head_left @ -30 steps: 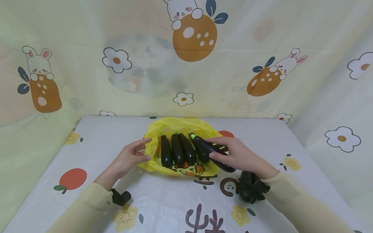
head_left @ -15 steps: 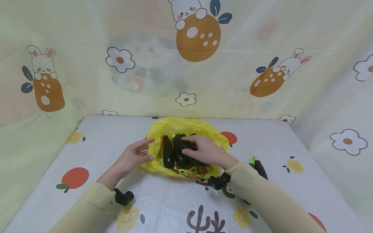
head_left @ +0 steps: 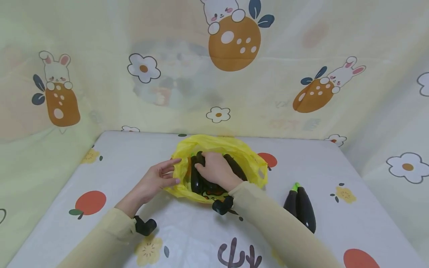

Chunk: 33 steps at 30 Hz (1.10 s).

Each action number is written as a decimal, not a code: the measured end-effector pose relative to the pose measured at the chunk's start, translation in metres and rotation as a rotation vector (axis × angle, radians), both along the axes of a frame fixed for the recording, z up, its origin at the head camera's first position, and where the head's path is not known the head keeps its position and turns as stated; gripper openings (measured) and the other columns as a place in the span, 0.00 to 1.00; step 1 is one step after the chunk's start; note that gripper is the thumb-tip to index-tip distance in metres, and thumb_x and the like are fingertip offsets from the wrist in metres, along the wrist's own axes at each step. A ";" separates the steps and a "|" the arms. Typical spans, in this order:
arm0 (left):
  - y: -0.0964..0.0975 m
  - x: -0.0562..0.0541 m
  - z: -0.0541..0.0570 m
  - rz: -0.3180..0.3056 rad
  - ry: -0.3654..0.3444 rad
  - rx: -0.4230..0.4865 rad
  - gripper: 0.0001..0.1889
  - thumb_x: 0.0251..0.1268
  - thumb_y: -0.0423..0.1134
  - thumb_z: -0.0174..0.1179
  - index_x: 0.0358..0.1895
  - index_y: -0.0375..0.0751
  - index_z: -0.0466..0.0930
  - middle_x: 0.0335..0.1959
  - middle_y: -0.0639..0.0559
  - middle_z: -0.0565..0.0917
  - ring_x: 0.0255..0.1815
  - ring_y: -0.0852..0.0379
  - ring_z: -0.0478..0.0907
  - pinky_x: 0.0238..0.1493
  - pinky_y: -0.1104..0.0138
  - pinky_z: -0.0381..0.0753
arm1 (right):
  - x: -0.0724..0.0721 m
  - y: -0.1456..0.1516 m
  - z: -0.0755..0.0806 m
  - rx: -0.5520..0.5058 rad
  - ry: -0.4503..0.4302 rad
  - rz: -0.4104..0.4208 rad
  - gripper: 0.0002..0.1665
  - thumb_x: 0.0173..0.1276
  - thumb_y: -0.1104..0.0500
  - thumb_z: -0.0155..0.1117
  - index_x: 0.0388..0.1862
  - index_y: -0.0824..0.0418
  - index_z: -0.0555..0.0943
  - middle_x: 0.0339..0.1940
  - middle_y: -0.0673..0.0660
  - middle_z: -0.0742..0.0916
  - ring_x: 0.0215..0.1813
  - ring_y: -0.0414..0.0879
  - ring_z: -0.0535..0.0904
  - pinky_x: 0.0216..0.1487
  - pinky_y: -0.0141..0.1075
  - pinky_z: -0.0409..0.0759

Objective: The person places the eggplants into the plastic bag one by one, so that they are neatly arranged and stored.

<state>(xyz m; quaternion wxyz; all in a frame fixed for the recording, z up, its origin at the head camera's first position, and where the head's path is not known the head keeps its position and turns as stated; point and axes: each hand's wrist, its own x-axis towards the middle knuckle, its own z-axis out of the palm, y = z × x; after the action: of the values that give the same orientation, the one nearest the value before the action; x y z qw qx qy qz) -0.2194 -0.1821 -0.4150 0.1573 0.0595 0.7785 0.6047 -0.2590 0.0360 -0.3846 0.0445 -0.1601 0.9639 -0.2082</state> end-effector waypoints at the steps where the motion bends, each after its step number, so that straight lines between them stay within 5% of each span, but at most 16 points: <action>1: 0.000 0.000 0.000 0.000 -0.001 -0.001 0.36 0.68 0.32 0.66 0.79 0.45 0.64 0.81 0.34 0.58 0.78 0.30 0.63 0.73 0.46 0.72 | 0.000 -0.002 -0.001 0.010 0.003 -0.011 0.31 0.76 0.50 0.62 0.69 0.69 0.76 0.66 0.66 0.83 0.64 0.56 0.82 0.65 0.49 0.82; 5: 0.002 -0.001 0.000 -0.002 -0.003 0.001 0.36 0.68 0.31 0.66 0.79 0.46 0.64 0.81 0.34 0.58 0.77 0.31 0.63 0.73 0.46 0.71 | 0.000 -0.007 -0.003 0.041 0.018 -0.049 0.30 0.76 0.49 0.62 0.66 0.70 0.78 0.63 0.66 0.85 0.62 0.57 0.83 0.63 0.49 0.83; 12: 0.001 -0.001 0.000 0.001 0.000 0.007 0.37 0.68 0.31 0.66 0.79 0.45 0.64 0.81 0.33 0.57 0.78 0.30 0.62 0.74 0.45 0.70 | 0.002 -0.010 -0.005 0.092 0.068 -0.016 0.25 0.76 0.45 0.62 0.48 0.68 0.83 0.40 0.63 0.89 0.39 0.51 0.84 0.42 0.41 0.85; 14: 0.001 -0.001 0.000 0.002 0.002 0.008 0.37 0.68 0.31 0.66 0.78 0.45 0.64 0.81 0.33 0.57 0.78 0.30 0.62 0.73 0.45 0.70 | 0.002 -0.010 -0.005 0.096 0.062 -0.013 0.26 0.76 0.43 0.61 0.47 0.68 0.83 0.40 0.62 0.88 0.39 0.50 0.83 0.42 0.41 0.85; 18: 0.001 0.000 0.000 0.006 0.003 -0.002 0.36 0.68 0.32 0.66 0.78 0.45 0.64 0.80 0.33 0.59 0.77 0.30 0.63 0.72 0.46 0.72 | 0.004 -0.005 -0.001 0.066 0.002 -0.024 0.32 0.77 0.42 0.59 0.59 0.69 0.80 0.53 0.64 0.88 0.52 0.54 0.85 0.54 0.46 0.86; 24: 0.002 0.001 0.000 0.004 0.011 0.001 0.36 0.68 0.32 0.66 0.78 0.44 0.64 0.79 0.32 0.59 0.77 0.30 0.64 0.72 0.47 0.73 | 0.007 0.023 0.011 -0.055 -0.059 0.034 0.36 0.78 0.43 0.58 0.73 0.66 0.72 0.71 0.63 0.80 0.72 0.56 0.75 0.73 0.51 0.75; 33: 0.004 0.000 0.001 0.003 -0.005 -0.014 0.36 0.68 0.33 0.66 0.79 0.45 0.64 0.81 0.33 0.58 0.78 0.30 0.62 0.74 0.44 0.68 | 0.025 0.097 0.026 -0.267 -0.082 0.178 0.29 0.79 0.51 0.59 0.72 0.63 0.74 0.67 0.62 0.83 0.66 0.56 0.81 0.67 0.53 0.80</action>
<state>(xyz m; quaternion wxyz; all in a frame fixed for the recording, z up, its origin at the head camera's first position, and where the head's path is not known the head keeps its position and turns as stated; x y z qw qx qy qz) -0.2191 -0.1782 -0.4142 0.1588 0.0559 0.7825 0.5995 -0.2344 0.1333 -0.3588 0.0806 -0.2407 0.9069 -0.3362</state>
